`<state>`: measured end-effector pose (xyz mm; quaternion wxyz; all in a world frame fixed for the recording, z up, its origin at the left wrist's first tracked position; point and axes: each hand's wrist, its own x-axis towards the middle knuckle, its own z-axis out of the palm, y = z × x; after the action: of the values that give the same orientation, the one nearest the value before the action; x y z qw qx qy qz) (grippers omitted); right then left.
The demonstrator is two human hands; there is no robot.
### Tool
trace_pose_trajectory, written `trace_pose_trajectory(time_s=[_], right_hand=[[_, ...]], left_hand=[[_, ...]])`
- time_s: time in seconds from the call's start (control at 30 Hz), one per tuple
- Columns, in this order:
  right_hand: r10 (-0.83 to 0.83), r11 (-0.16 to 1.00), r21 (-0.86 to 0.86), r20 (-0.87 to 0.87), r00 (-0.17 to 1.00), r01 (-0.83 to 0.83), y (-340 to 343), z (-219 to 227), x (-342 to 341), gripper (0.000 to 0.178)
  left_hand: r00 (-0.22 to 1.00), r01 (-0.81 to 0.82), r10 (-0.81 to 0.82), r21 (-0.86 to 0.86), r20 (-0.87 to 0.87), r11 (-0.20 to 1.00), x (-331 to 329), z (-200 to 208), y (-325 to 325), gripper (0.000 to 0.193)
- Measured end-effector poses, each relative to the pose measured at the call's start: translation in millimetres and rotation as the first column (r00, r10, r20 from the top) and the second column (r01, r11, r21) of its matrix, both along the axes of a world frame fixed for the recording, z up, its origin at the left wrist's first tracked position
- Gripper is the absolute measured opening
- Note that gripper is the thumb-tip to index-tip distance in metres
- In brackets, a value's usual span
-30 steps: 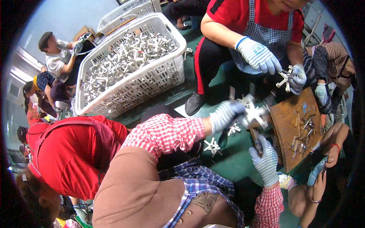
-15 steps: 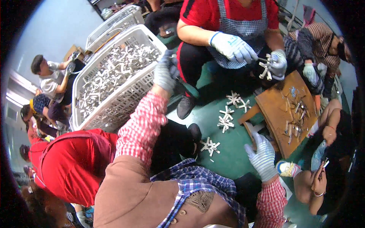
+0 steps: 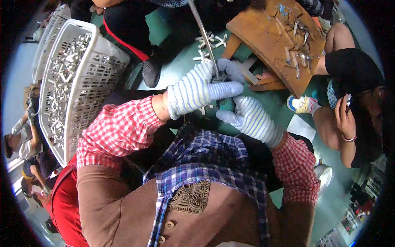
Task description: The recorder uses a screwdriver to attach plastic frame pieces and small metal connectors to a star-shaped base component.
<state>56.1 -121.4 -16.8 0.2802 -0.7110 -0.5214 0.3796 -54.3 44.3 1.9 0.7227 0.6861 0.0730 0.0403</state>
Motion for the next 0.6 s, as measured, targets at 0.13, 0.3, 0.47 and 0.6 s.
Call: trace_pose_trajectory(time_s=[0.13,0.3,0.47,0.6], right_hand=[[0.122,0.965,-0.170,-0.391,0.912,-0.202,8,-29,13,0.057],[0.362,0.874,-0.446,0.334,0.870,-0.192,4,-150,22,0.059],[0.451,0.867,-0.466,0.581,0.677,-0.178,55,-236,-60,0.043],[0.148,0.988,-0.061,0.641,0.753,-0.142,58,-344,-82,0.043]], left_hand=[[0.992,-0.010,0.001,-0.065,-0.128,0.998,5,-15,0,0.027],[1.000,0.011,0.004,0.801,-0.016,0.598,-3,-16,38,0.031],[0.984,0.136,0.060,0.918,-0.170,0.374,-22,-2,53,0.025],[0.983,0.020,0.161,0.931,-0.084,0.365,-31,-1,65,0.026]])
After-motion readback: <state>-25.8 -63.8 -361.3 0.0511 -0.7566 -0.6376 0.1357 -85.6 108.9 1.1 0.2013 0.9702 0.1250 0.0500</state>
